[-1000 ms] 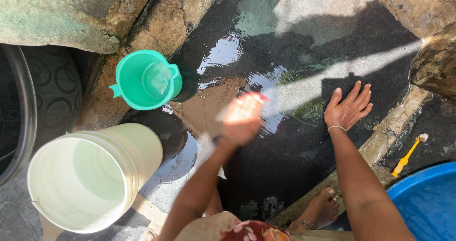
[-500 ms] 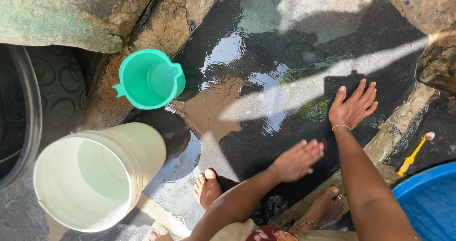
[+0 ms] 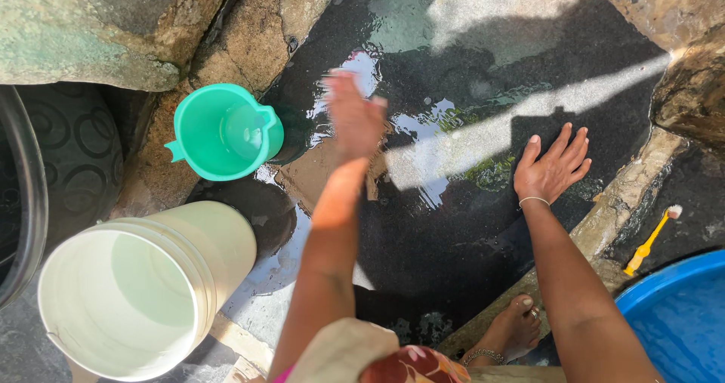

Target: The person scrubs a section of stone floor by hand using a small brush and water from a bucket and a small green pitcher.

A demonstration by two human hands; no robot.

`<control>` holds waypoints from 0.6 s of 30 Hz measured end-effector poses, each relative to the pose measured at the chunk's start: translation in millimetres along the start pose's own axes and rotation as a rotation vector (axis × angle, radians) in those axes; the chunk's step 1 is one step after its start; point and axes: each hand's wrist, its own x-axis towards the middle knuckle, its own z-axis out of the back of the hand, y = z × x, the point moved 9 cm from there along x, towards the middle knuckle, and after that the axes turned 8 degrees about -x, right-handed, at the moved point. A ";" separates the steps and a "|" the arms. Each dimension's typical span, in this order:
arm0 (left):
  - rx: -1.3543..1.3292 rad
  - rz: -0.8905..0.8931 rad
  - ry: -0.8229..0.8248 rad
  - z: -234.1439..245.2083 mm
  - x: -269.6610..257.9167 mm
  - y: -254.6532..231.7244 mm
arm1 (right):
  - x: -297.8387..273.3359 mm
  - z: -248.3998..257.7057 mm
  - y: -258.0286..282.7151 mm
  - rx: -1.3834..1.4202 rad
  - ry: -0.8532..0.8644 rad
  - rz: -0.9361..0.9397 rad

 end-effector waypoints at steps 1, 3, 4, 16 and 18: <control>0.014 -0.045 0.094 -18.3 -14.7 -36.7 | -0.3 -0.1 -0.2 -0.003 0.005 -0.005; 0.515 -0.452 0.407 -65.6 -61.3 -121.6 | 1.3 -1.0 0.7 -0.005 0.004 0.002; 0.024 -0.391 0.550 -68.9 -95.6 -150.8 | 1.0 -1.7 -0.2 -0.004 -0.002 0.004; -0.260 0.078 0.483 -52.7 -6.0 -31.7 | -0.9 -1.1 -0.3 -0.002 0.006 0.008; -0.123 0.113 0.189 -10.8 38.7 37.9 | -0.2 0.0 0.9 -0.001 0.010 0.006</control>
